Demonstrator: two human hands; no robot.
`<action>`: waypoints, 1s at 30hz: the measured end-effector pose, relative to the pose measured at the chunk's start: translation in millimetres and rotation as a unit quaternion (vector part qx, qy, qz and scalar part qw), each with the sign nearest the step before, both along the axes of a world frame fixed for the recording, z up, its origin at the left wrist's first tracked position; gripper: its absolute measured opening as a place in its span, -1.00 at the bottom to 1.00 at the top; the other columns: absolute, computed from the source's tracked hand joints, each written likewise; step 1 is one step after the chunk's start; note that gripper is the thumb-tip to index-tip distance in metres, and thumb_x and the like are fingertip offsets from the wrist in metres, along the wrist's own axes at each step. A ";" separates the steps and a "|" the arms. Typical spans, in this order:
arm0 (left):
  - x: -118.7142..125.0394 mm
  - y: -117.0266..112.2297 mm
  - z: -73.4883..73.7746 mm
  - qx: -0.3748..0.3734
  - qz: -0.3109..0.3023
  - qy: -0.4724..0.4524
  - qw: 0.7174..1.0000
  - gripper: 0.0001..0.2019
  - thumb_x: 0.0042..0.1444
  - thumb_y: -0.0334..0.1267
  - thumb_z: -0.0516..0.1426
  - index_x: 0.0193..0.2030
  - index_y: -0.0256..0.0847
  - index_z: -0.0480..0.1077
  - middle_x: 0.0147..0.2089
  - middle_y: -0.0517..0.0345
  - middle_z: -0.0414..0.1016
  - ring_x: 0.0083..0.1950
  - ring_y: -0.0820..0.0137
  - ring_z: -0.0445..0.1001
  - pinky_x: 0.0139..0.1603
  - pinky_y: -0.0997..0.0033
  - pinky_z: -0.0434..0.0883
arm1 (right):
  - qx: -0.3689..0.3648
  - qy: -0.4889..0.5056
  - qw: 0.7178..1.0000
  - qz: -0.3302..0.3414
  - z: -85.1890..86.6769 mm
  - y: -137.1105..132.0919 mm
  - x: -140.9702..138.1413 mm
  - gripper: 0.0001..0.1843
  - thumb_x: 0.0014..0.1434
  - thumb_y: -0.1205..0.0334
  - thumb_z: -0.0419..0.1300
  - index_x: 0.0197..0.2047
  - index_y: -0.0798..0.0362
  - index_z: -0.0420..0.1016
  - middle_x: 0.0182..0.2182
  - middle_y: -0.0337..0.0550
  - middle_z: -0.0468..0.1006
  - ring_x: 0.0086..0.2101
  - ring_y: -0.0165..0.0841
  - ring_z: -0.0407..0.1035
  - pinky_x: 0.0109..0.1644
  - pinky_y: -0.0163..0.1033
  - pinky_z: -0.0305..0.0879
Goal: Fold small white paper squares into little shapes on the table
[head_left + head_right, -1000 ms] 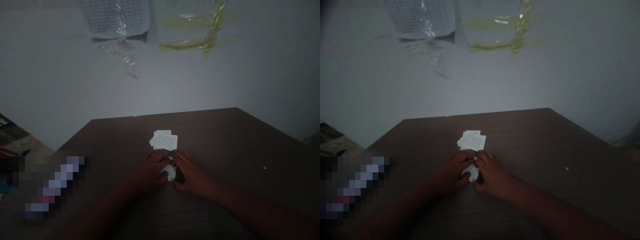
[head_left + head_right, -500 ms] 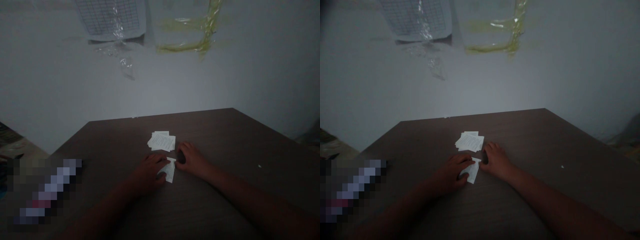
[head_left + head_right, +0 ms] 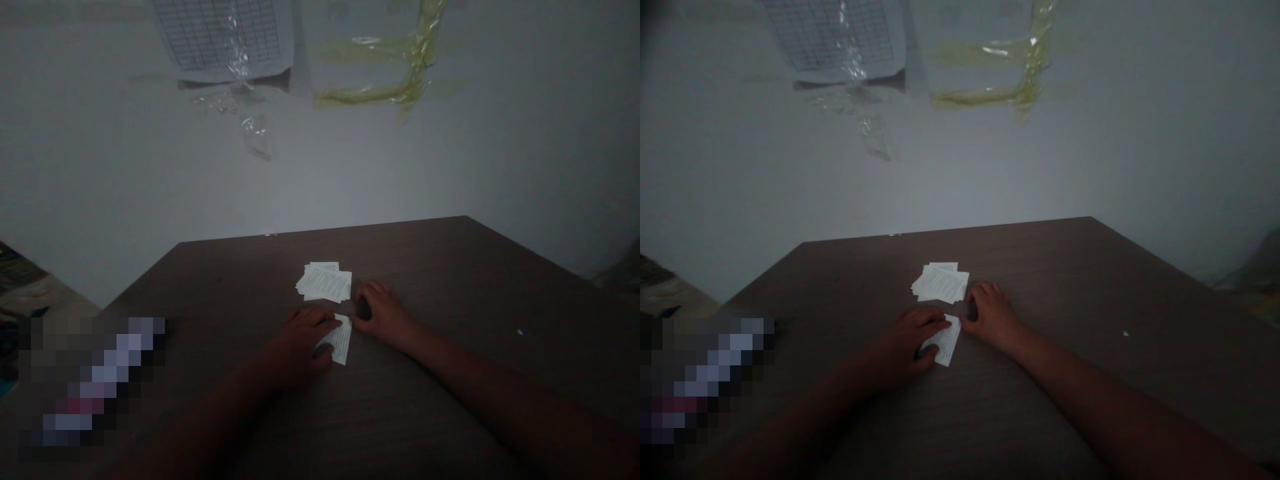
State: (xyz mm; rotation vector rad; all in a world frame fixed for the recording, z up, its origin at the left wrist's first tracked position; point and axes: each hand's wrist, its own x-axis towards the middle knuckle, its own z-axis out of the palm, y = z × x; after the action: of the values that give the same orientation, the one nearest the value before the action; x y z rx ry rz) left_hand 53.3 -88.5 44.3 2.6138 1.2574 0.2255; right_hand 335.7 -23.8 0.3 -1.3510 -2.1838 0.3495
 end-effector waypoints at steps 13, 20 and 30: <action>1.1 -0.8 1.9 -0.008 -0.007 0.000 1.000 -0.38 0.52 -0.30 0.39 0.68 0.00 0.70 0.69 -0.14 0.75 0.72 -0.18 0.67 0.84 -0.24 0.53 | -0.022 0.037 0.995 0.089 1.0 -20.6 -3.1 -0.61 0.27 0.34 0.65 0.04 -0.11 0.64 0.18 0.03 0.76 0.24 0.12 0.64 0.39 0.26 0.65; 1.9 -0.9 2.7 -0.016 -0.003 0.003 1.000 -0.40 0.53 -0.31 0.37 0.66 -0.04 0.70 0.66 -0.17 0.76 0.74 -0.18 0.65 0.84 -0.28 0.53 | -0.007 0.035 0.997 0.072 0.6 -16.1 -2.1 -0.58 0.23 0.37 0.61 0.04 -0.12 0.59 0.15 0.00 0.76 0.20 0.10 0.66 0.34 0.24 0.67; -1.2 -0.6 1.4 -0.019 -0.006 0.000 1.000 -0.39 0.54 -0.27 0.37 0.68 0.04 0.69 0.68 -0.10 0.75 0.74 -0.16 0.65 0.85 -0.25 0.53 | -0.010 0.046 0.996 0.077 -4.8 -18.7 -2.8 -0.58 0.22 0.34 0.60 0.04 -0.12 0.59 0.17 0.00 0.78 0.24 0.12 0.67 0.39 0.28 0.66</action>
State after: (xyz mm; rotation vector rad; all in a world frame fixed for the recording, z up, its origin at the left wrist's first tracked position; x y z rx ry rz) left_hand 52.1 -89.1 45.7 2.5882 1.2326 0.1976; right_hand 332.9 -42.5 -4.5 -1.1559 -2.2184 0.4838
